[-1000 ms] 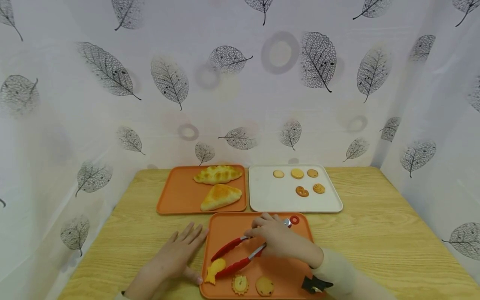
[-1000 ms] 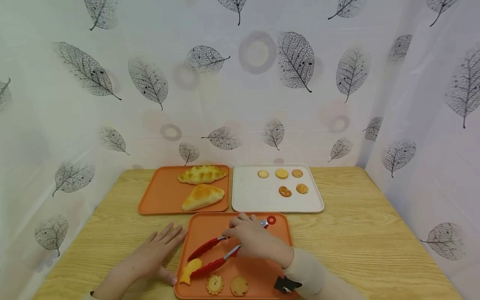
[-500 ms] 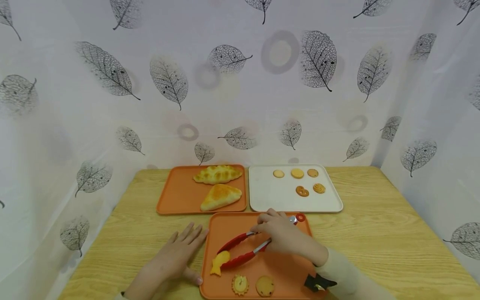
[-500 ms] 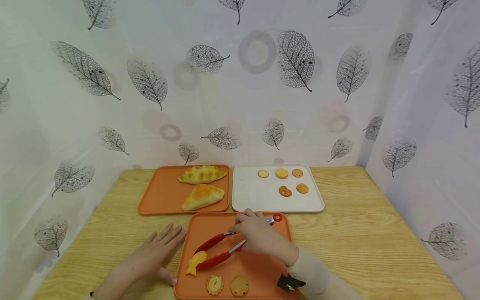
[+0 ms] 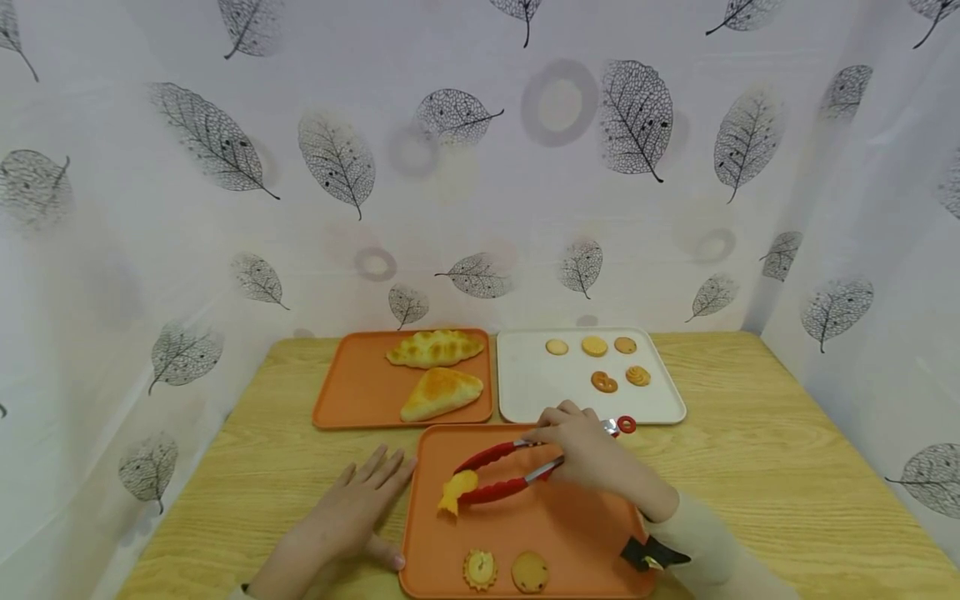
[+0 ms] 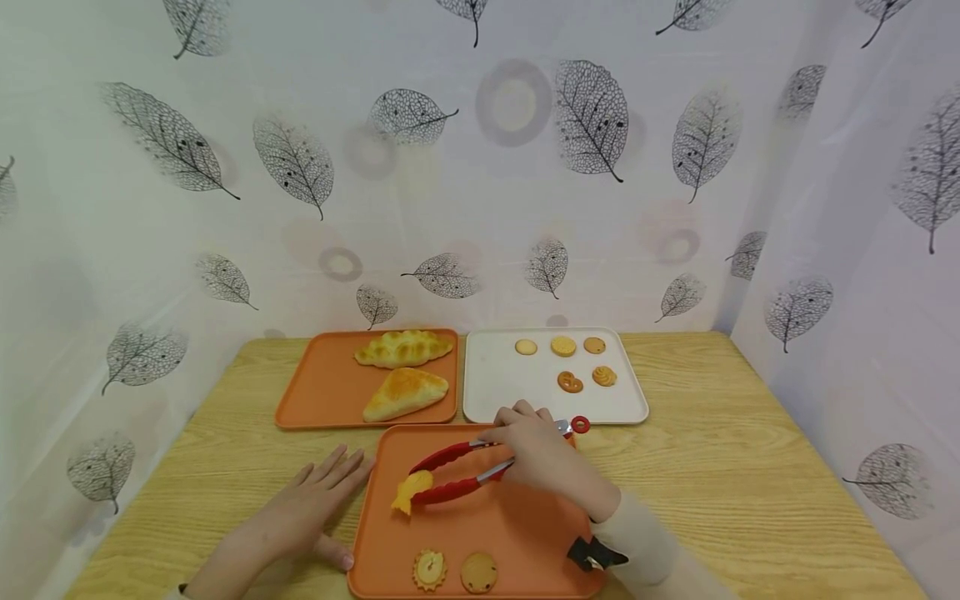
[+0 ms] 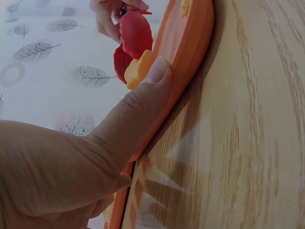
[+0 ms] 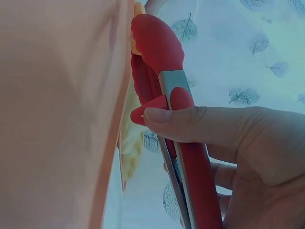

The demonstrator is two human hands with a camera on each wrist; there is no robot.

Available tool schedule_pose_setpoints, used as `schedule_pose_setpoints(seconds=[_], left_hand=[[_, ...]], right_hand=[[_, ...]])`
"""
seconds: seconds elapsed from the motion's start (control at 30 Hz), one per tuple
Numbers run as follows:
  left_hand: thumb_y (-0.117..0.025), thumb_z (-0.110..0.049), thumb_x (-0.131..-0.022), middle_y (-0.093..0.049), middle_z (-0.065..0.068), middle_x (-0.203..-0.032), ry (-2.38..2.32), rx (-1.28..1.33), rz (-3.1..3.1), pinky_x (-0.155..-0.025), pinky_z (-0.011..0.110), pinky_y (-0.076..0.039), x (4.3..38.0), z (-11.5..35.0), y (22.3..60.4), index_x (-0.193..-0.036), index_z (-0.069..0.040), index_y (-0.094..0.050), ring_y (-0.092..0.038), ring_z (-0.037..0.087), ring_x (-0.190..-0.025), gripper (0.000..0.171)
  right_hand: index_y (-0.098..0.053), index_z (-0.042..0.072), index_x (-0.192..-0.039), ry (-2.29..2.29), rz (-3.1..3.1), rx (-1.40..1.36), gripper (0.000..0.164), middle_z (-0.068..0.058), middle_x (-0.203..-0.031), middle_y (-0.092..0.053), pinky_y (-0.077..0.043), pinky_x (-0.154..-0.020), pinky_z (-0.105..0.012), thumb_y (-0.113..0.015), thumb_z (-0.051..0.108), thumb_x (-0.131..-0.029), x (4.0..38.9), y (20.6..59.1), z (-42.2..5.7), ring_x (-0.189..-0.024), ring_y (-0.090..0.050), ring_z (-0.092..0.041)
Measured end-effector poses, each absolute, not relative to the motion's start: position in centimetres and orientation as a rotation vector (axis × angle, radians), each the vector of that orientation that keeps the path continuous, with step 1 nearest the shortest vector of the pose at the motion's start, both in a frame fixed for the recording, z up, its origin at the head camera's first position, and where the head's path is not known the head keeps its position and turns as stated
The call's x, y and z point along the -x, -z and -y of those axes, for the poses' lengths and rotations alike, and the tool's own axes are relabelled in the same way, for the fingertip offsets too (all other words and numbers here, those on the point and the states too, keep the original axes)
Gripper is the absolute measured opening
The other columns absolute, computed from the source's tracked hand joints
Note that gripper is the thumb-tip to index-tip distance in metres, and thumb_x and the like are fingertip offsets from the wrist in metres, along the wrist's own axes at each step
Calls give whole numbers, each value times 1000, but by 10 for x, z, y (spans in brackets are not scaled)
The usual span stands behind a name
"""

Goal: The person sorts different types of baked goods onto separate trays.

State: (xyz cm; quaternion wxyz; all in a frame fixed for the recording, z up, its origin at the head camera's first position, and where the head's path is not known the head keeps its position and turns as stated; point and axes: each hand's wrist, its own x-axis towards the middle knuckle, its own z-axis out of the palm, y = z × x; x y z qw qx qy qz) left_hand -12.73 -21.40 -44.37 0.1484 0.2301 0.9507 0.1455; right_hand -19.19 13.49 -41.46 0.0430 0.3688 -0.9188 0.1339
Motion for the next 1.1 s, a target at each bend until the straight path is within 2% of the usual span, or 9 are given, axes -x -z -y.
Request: schedule_pose_setpoints(seconds=[0.13,0.37,0.53,0.8,1.1], left_hand=[[-66,-77,-57,-18,20,-162,-420,-669,-2736,-110,74,-18,128,214,445,-156,-11,-21,-11,45,-150,127],[-66,-77,-58,-18,19,-162,-427,-669,-2734,-110,74,-18,127,214,445,-156,-11,-21,-11,45,-150,126],[-67,-76,-57,-19,20,-162,-428,-666,-2737,-110,74,-18,127,214,444,-156,-11,-22,-11,45,-149,126],[-68,-75,-57,-19,20,-162,-430,-660,-2729,-109,74,-18,126,213,441,-156,-10,-22,-11,45,-149,126],[-68,-74,-57,-19,21,-161,-413,-667,-2740,-109,75,-19,125,212,441,-155,-10,-23,-12,45,-149,126]], right_hand=[[-75,20,-110,-386,2809,-1060,49,2,-97,-62,-31,-65,-30,-88,17,-63,196,413,-143,-89,-47,-17],[-74,19,-111,-336,2791,-951,53,2,-96,-62,-39,-65,-34,-91,20,-61,208,408,-159,-87,-47,-17],[-74,17,-112,-385,2792,-875,52,1,-96,-62,-38,-64,-36,-90,18,-62,219,406,-170,-90,-49,-21],[-73,13,-116,-454,2824,-762,53,-4,-100,-63,-41,-70,-39,-87,13,-64,233,399,-183,-92,-49,-26],[-68,10,-123,-532,2895,-667,55,-9,-107,-61,-35,-68,-41,-85,14,-71,246,395,-200,-100,-47,-31]])
